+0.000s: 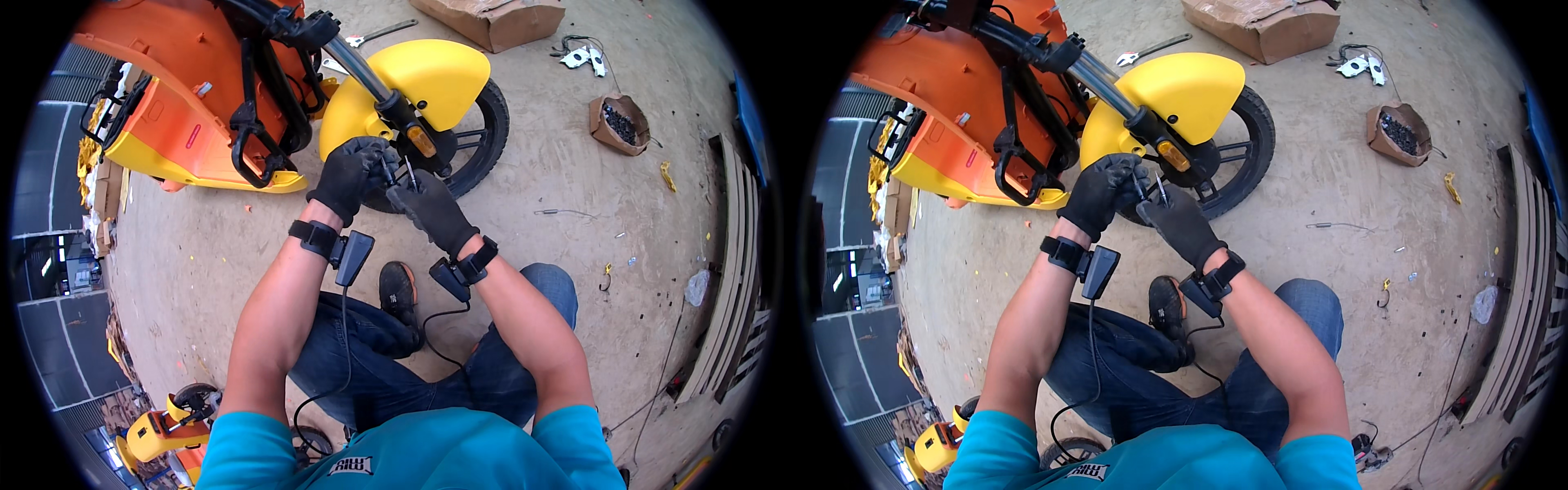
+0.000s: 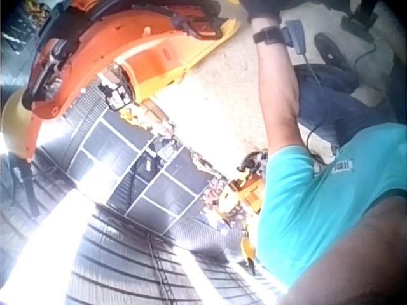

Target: The person works on the front wheel assembly of an electric scooter. They use a screwdriver and an allen key to manipulate small components and wires near the brake and fork, while sitting on the floor of a warehouse.

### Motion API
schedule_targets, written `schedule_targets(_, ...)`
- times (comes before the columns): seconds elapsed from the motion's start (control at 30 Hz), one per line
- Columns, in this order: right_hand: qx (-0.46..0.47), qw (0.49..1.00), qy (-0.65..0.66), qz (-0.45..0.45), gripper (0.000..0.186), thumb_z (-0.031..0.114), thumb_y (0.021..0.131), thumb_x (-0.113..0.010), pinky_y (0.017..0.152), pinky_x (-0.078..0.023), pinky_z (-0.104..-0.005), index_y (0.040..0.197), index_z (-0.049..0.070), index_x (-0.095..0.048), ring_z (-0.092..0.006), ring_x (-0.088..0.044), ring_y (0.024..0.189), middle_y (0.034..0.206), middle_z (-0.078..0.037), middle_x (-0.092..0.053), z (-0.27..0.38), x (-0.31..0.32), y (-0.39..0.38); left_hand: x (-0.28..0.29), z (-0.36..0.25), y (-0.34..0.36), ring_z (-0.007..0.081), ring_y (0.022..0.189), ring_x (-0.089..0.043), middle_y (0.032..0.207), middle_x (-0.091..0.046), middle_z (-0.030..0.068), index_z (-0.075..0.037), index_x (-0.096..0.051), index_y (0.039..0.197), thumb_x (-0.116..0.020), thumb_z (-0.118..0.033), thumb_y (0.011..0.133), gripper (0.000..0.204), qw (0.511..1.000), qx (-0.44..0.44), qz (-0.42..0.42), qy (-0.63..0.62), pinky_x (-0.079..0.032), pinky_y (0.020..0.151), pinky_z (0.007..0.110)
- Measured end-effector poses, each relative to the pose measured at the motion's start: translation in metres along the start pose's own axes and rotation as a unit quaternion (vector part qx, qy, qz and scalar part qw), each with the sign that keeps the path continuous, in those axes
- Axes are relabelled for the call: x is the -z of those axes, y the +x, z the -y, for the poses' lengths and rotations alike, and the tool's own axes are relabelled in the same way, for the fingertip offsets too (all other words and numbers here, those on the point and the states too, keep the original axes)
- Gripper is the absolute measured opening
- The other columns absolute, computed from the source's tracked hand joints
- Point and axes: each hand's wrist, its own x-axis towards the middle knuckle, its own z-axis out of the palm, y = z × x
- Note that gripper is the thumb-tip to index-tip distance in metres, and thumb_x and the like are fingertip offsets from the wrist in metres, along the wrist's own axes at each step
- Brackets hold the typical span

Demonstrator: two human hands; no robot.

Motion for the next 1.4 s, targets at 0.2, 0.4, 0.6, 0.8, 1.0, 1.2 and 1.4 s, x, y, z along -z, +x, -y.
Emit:
schedule_targets(0.2,0.012,1.0,0.005,0.008,0.024,0.03,0.083,-0.063,0.043,-0.031,-0.0195,0.088,0.007,-0.057,-0.0038,-0.042,0.05,0.066,0.003,-0.053,-0.001,-0.002,0.0,-0.003,-0.004,-0.006,0.0189,0.083,-0.062,0.093,-0.062,0.0096,0.001,-0.052,0.111,-0.048,-0.008,0.092,0.022,0.999,-0.013,0.043,0.02,-0.053,0.078,0.031)
schedule_targets(0.4,-0.016,0.997,-0.007,0.077,0.023,0.03,0.083,-0.063,0.042,-0.029,-0.0177,0.088,0.009,-0.058,-0.002,-0.04,0.049,0.067,0.003,-0.054,0.005,0.008,-0.003,0.001,-0.009,-0.003,0.02,0.083,-0.063,0.093,-0.062,0.0105,0.001,-0.053,0.109,-0.048,-0.01,0.092,0.021,0.994,-0.101,-0.028,0.029,-0.053,0.078,0.031)
schedule_targets(0.6,-0.025,0.992,0.114,0.045,0.021,0.028,0.084,-0.062,0.044,-0.032,-0.0202,0.083,0.008,-0.057,-0.004,-0.043,0.05,0.064,0.002,-0.053,0.017,0.02,-0.005,0.004,-0.008,-0.001,0.0203,0.079,-0.063,0.092,-0.062,0.0112,0.0,-0.054,0.106,-0.047,-0.011,0.091,0.02,0.998,-0.049,-0.04,-0.018,-0.053,0.074,0.031)
schedule_targets(0.8,-0.015,0.984,0.161,-0.072,0.02,0.029,0.086,-0.059,0.045,-0.032,-0.0177,0.092,0.009,-0.059,-0.0025,-0.043,0.052,0.068,0.002,-0.055,0.02,0.041,0.0,-0.014,-0.01,-0.005,0.0172,0.075,-0.061,0.086,-0.061,0.0075,-0.001,-0.056,0.103,-0.045,-0.013,0.091,0.02,0.993,0.018,0.081,-0.079,-0.051,0.071,0.029)
schedule_targets(1.0,-0.004,0.979,0.196,-0.055,0.021,0.029,0.087,-0.058,0.045,-0.032,-0.0173,0.091,0.009,-0.059,-0.0028,-0.042,0.051,0.068,0.002,-0.055,0.022,0.053,0.009,-0.026,-0.011,-0.005,0.0117,0.07,-0.057,0.084,-0.059,0.0046,-0.002,-0.056,0.103,-0.048,-0.015,0.091,0.02,0.989,0.08,0.105,-0.068,-0.049,0.066,0.025)
schedule_targets(1.2,-0.015,0.972,0.23,-0.042,0.02,0.028,0.087,-0.058,0.044,-0.032,-0.0173,0.09,0.008,-0.059,-0.003,-0.041,0.05,0.067,0.001,-0.053,0.021,0.051,0.018,-0.026,-0.007,-0.006,0.01,0.064,-0.053,0.078,-0.057,0.0025,-0.002,-0.056,0.104,-0.048,-0.012,0.092,0.018,0.992,0.055,0.113,0.003,-0.046,0.058,0.022)
schedule_targets(1.4,-0.03,0.969,0.24,-0.058,0.02,0.029,0.087,-0.059,0.041,-0.032,-0.0179,0.087,0.009,-0.058,-0.0038,-0.039,0.047,0.067,0.001,-0.053,0.023,0.048,0.023,-0.03,-0.009,-0.011,0.0099,0.061,-0.051,0.077,-0.055,0.0017,-0.001,-0.054,0.109,-0.045,-0.009,0.092,0.021,0.993,0.05,0.1,0.022,-0.045,0.057,0.022)
